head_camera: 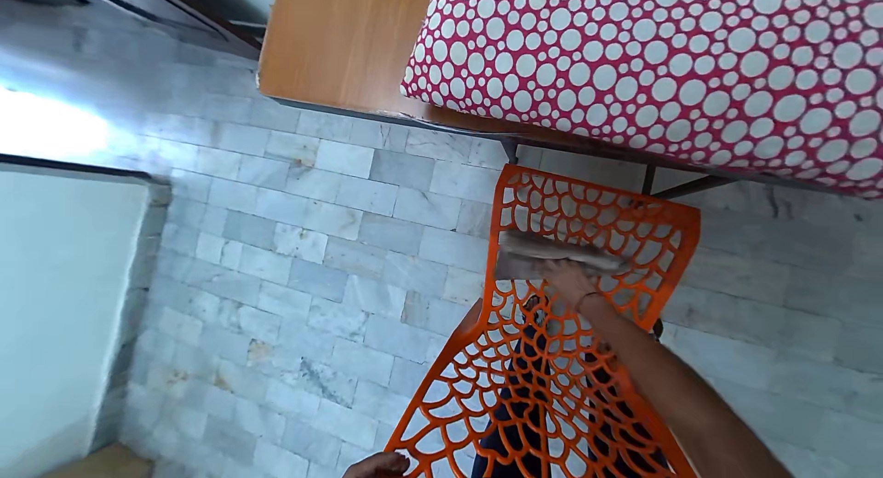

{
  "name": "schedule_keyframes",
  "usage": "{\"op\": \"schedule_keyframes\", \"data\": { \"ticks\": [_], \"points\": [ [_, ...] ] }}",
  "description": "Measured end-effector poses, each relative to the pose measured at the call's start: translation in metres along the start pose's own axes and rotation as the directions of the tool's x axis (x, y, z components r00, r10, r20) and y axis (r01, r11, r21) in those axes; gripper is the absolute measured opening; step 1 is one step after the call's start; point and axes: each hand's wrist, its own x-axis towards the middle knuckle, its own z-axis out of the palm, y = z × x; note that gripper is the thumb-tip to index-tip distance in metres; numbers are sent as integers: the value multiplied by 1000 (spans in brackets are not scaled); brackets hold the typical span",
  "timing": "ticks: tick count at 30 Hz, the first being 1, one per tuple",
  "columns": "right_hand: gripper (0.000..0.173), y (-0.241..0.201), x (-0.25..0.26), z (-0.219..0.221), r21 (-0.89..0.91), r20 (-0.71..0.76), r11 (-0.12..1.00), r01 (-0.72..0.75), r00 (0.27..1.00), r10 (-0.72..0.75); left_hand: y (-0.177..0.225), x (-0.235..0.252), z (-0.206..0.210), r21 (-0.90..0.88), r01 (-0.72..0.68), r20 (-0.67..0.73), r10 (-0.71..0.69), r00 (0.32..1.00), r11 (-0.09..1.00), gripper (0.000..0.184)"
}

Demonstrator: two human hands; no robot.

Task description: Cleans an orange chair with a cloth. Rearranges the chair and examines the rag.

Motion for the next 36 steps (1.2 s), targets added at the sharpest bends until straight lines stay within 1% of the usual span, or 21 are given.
{"op": "schedule_keyframes", "data": {
  "ticks": [1,2,4,6,7,9,11,13,14,16,18,19,21,22,24,26,28,29,31,33,36],
  "points": [
    [59,26,-15,-7,-20,-27,995,-98,995,97,-1,0,0,-5,-7,-3,7,1000,1000,28],
    [58,53,-28,-16,-26,-55,975,-221,974,219,-1,-1,0,-9,-12,-8,12,1000,1000,28],
    [58,107,-50,-33,31,-155,912,-409,899,408,-2,-1,0,-26,-22,-13,22,1000,999,29],
    [60,141,-64,-55,76,-178,857,-510,838,515,-3,0,0,-43,-29,-27,28,999,999,30],
    [62,148,-67,-64,94,-169,838,-537,821,545,-2,0,1,-45,-24,-35,23,999,999,31],
    [65,142,-68,-69,151,-154,816,-558,802,577,1,0,2,-45,-5,-44,3,999,999,31],
    [63,118,-69,-51,201,-145,797,-569,788,599,3,1,1,-46,6,-39,-8,999,999,31],
    [55,89,-75,-1,239,-178,816,-526,802,570,1,1,0,-50,6,-44,-8,999,999,31],
    [57,71,-83,24,238,-107,833,-500,839,534,1,0,0,-53,9,-45,-11,999,999,31],
    [68,37,-109,61,197,177,881,-431,899,401,1,1,1,-53,19,-50,-22,999,998,31],
    [72,18,-133,97,186,375,938,-292,904,207,4,1,1,-46,28,-41,-30,999,999,30],
    [69,16,-144,112,183,417,962,-201,902,109,4,1,0,-40,27,-45,-29,999,999,30],
    [63,27,-155,122,156,418,987,-35,908,-34,4,0,-2,-33,20,-49,-22,999,999,31],
    [60,40,-156,113,134,409,991,7,910,-62,2,1,-2,-33,11,-51,-12,999,999,32],
    [56,74,-154,84,67,359,997,29,932,-51,1,0,-3,-27,-1,-46,0,999,1000,33],
    [50,110,-146,43,25,233,998,-49,972,42,4,-1,-2,-9,11,-53,-12,999,1000,33],
    [46,141,-131,-5,6,72,985,-172,983,171,5,-4,0,2,6,-85,-6,996,1000,33],
    [47,158,-121,-23,15,-19,976,-216,976,216,5,-4,0,-1,-2,-98,2,995,1000,33],
    [54,186,-102,-59,29,-131,960,-278,951,280,3,-3,-1,2,-7,-108,7,994,1000,33],
    [57,200,-91,-87,80,-164,935,-345,921,353,0,-5,-2,8,8,-129,-6,992,1000,33],
    [52,196,-78,-85,202,-209,876,-438,854,476,0,-3,2,16,55,-224,-50,973,998,31]
  ]
}}
